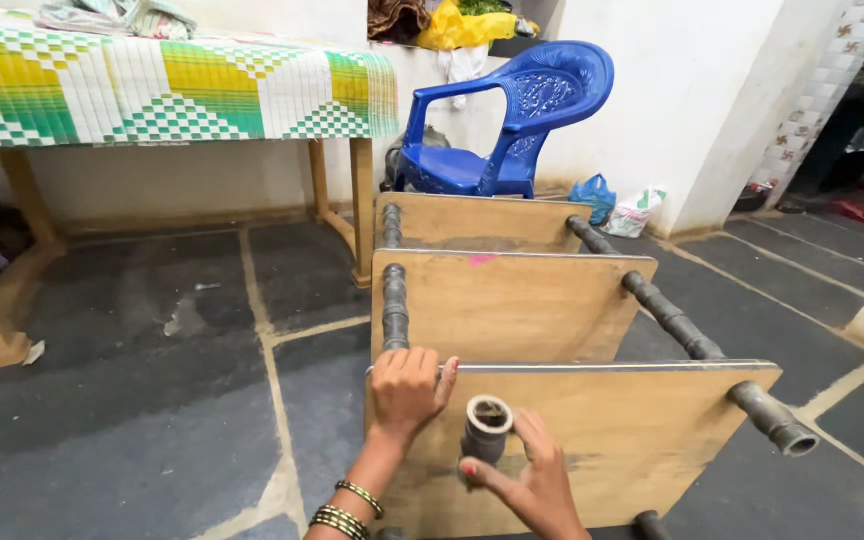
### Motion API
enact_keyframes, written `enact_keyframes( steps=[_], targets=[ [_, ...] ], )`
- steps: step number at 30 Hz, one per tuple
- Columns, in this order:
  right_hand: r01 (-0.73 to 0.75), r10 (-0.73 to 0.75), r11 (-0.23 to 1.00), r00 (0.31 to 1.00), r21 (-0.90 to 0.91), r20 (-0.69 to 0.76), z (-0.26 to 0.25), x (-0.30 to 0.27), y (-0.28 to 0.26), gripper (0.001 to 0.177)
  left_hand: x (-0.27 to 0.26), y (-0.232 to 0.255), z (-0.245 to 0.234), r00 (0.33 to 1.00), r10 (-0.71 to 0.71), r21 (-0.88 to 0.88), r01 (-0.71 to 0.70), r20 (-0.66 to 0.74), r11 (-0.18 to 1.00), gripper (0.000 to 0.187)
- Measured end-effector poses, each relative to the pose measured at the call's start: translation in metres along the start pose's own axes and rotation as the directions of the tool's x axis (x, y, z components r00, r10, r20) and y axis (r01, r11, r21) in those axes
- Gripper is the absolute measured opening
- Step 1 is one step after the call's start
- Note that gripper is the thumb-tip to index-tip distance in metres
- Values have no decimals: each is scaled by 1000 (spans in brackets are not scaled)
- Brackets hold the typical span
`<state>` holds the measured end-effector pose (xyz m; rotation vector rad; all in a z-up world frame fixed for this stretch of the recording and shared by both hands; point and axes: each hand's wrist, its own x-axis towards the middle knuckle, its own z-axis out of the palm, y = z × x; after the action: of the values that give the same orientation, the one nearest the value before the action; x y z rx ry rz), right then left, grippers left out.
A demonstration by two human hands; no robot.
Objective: The person assembles a small wooden table by inserting metal rods into pre-drilled holes in the tabletop and legs. They align the components and push the rods through to secure the structure.
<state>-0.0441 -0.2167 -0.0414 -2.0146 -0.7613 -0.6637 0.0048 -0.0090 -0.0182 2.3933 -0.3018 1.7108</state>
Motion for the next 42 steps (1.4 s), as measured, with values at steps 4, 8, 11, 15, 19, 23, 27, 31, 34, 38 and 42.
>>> enact_keyframes(
  steps=[4, 8, 11, 15, 19, 23, 27, 31, 34, 38, 42],
  targets=[
    [34, 12, 963, 986, 266, -167, 25, 39, 5, 66, -6, -9, 6, 999, 27, -10, -27, 33, 1000, 33],
    [72, 212, 795, 897, 603, -386, 48, 70, 1, 53, -10, -10, 10, 999, -5, -61, 7, 36, 998, 31],
    [186, 200, 797, 816, 574, -542, 52, 93, -8, 49, -9, -10, 11, 1000, -19, -94, 21, 25, 995, 32],
    [187, 99, 904, 783, 385, -614, 61, 106, -15, 48, -9, -10, 11, 999, -30, -109, 32, 13, 994, 32],
    [246, 4, 919, 777, 309, -629, 82, 106, -3, 51, -9, -12, 13, 1000, -4, -76, 4, -2, 997, 29],
    [132, -46, 987, 787, 95, -616, 95, 98, 20, 56, -12, -11, 14, 1000, -7, -20, 7, 21, 1000, 26],
    [133, -128, 990, 776, -38, -617, 103, 98, 36, 64, -11, -10, 14, 1000, -19, -28, 19, -4, 999, 23],
    [193, -219, 975, 747, -109, -628, 108, 96, 42, 66, -9, -8, 12, 999, -41, -47, 40, -12, 998, 23],
    [174, -306, 949, 710, -262, -635, 110, 95, 42, 69, -9, -7, 9, 999, -45, -45, 44, -12, 998, 21],
    [178, -261, 965, 739, -194, -621, 108, 99, 40, 72, -6, -6, 9, 999, -42, -36, 41, -5, 998, 21],
    [179, -237, 972, 743, -154, -626, 115, 102, 38, 69, -9, -7, 11, 996, -84, -6, 84, 36, 996, 24]
  ],
)
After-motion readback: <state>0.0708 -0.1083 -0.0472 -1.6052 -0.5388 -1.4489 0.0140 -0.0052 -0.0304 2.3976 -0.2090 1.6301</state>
